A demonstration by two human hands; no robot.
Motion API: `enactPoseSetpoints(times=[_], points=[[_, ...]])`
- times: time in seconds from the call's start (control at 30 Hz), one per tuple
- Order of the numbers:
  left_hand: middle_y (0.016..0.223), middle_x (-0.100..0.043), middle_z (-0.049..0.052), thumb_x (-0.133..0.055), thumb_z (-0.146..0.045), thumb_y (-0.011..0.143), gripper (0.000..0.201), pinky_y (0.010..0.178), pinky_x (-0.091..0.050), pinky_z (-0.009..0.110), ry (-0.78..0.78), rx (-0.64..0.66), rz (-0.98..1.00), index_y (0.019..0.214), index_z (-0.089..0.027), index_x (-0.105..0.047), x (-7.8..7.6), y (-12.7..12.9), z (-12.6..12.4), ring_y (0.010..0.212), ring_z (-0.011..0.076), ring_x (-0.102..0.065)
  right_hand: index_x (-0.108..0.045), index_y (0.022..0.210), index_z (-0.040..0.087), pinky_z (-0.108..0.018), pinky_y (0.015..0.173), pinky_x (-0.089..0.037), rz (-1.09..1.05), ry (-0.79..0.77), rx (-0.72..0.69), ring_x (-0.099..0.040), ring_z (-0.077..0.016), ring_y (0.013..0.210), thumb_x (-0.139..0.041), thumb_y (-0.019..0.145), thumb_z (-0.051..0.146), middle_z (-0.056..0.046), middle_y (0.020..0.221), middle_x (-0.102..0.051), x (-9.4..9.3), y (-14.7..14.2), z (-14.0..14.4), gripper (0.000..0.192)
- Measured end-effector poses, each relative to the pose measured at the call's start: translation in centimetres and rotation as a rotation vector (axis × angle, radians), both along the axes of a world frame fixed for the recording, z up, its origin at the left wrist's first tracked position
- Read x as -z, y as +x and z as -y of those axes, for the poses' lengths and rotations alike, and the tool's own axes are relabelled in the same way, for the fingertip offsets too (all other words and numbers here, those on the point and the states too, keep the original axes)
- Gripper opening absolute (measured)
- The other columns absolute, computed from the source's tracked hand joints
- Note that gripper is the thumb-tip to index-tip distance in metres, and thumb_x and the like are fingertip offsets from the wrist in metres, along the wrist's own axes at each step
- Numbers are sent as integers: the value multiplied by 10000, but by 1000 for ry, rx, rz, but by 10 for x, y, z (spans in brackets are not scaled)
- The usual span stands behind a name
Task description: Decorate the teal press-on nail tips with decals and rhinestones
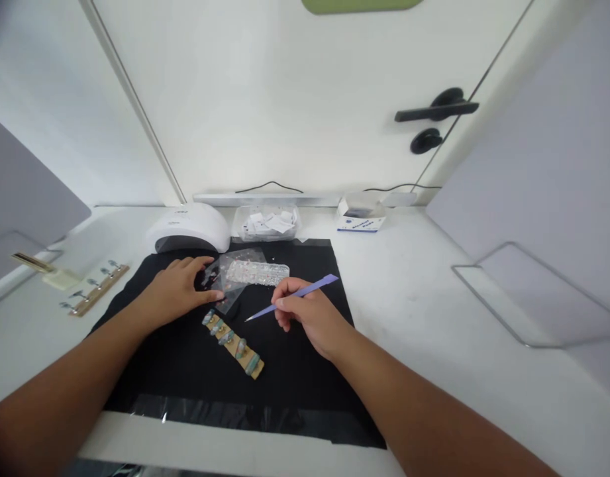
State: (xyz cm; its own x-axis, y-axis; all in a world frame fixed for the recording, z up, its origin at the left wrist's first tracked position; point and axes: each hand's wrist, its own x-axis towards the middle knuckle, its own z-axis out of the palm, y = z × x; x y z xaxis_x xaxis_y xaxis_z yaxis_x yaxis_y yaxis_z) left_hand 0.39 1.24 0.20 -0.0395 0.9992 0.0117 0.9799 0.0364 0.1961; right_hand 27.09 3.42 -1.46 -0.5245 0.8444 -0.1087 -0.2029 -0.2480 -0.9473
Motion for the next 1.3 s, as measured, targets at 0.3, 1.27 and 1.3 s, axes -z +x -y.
enactPoseSetpoints(times=[0.3, 1.27, 1.3], points=[[1004, -664, 92, -678, -439, 797, 650, 856, -490, 423, 11, 41, 90, 1374, -207, -489, 4, -5, -6, 1008, 310, -615, -624, 675, 179, -262, 517, -412, -28, -1, 21, -522, -118, 513, -679, 700, 226, 29, 541, -579, 1, 1, -2, 78], [920, -655, 88, -551, -199, 937, 326, 876, -446, 402, 102, 397, 227, 1233, -186, -685, 22, 0, -18, 893, 245, -544, -633, 658, 178, -252, 517, -398, 2, 10, 18, -517, -107, 503, -674, 681, 236, 29, 525, -567, 3, -1, -2, 74], [913, -659, 87, -539, -200, 943, 319, 869, -448, 396, 111, 394, 239, 1222, -189, -694, 22, 0, -18, 892, 244, -546, -633, 662, 178, -253, 517, -397, -2, 12, 17, -518, -107, 502, -675, 682, 238, 29, 525, -568, 3, -1, -2, 76]])
